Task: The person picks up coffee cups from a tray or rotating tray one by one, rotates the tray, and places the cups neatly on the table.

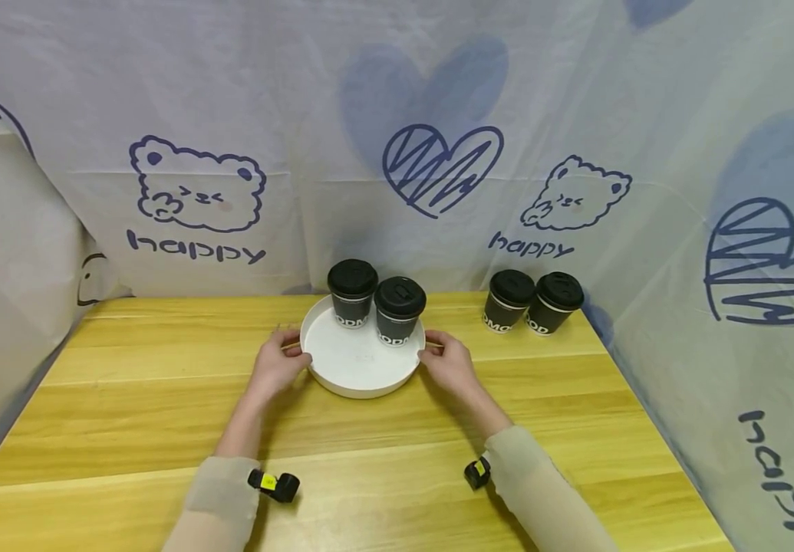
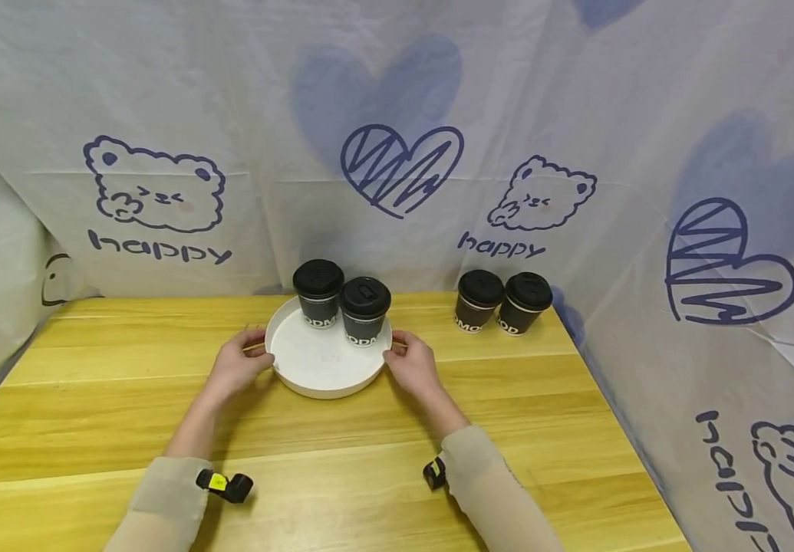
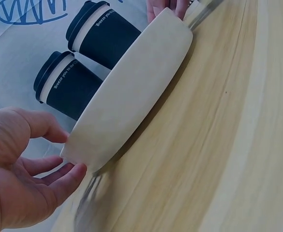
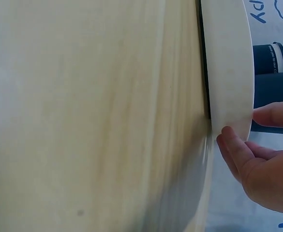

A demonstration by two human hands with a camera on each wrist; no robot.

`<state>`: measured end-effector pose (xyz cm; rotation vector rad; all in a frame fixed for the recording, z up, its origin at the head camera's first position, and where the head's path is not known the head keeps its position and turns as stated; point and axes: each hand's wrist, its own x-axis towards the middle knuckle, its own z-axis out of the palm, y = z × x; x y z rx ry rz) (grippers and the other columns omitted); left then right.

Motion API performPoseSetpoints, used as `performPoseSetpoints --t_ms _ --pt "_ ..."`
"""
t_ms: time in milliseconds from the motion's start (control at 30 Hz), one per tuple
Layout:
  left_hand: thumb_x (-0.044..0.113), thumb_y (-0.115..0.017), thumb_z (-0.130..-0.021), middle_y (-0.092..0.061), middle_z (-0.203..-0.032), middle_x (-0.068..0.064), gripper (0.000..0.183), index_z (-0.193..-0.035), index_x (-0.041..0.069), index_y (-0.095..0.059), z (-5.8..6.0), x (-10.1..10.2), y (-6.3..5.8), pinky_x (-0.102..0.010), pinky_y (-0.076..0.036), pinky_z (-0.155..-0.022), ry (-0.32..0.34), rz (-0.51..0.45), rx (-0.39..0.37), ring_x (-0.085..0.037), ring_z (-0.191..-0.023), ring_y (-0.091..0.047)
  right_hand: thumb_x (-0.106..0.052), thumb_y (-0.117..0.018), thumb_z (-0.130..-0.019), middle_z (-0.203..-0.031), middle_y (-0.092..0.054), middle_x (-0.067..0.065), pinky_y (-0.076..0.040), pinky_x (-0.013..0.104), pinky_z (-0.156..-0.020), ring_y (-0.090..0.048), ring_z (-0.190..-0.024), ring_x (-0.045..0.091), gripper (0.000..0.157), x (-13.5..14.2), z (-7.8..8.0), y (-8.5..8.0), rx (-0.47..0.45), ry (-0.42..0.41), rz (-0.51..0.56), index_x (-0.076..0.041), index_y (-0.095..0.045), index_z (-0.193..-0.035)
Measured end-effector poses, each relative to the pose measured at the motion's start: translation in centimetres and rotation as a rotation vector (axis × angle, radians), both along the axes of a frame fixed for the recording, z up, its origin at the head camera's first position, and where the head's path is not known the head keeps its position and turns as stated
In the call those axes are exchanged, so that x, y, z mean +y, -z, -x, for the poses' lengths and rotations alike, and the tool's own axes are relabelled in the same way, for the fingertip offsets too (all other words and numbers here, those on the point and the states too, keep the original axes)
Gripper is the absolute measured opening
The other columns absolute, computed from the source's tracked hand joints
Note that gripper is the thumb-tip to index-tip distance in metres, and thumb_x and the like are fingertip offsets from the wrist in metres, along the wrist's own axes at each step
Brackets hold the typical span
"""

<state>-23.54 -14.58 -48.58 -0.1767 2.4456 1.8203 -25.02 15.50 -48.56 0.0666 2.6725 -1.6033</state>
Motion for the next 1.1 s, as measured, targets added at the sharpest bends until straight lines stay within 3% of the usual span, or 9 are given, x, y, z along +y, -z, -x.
performPoseSetpoints --t_ms 300,600,1100 --pt "0.002 -0.058 -0.093 -0.046 -0.151 -0.031 0.061 -0.150 -0.012 -0.041 1.1 -0.6 -0.1 -0.035 -0.053 -0.097 0.047 0.040 0.003 -0.043 -0.135 -0.052 -0.003 -0.062 -0.094 -0.130 -0.067 0.022 -0.056 0.032 -0.089 -0.066 -0.114 0.031 0.044 0.1 1.3 0.2 0.012 -0.001 -0.008 0.007 -0.061 -0.137" --pt "0.004 -0.058 -0.094 -0.046 -0.153 -0.029 0.061 -0.151 -0.011 -0.041 2.3 -1.0 -0.2 -0.042 -0.050 -0.105 0.081 0.060 -0.016 -0.042 -0.136 -0.052 0.001 -0.059 -0.095 -0.135 -0.064 0.025 -0.057 0.034 -0.093 -0.066 -0.119 0.034 0.045 -0.1 1.7 0.2 0.001 -0.009 0.014 0.009 -0.057 -0.140" --pt "0.003 -0.058 -0.095 -0.044 -0.153 -0.031 0.063 -0.152 -0.011 -0.038 1.6 -0.6 -0.3 -0.041 -0.051 -0.104 0.071 0.055 -0.016 -0.042 -0.136 -0.051 0.000 -0.059 -0.095 -0.134 -0.065 0.025 -0.057 0.034 -0.092 -0.066 -0.118 0.034 0.044 -0.1 1.0 0.1 0.009 -0.003 0.000 0.008 -0.059 -0.138"
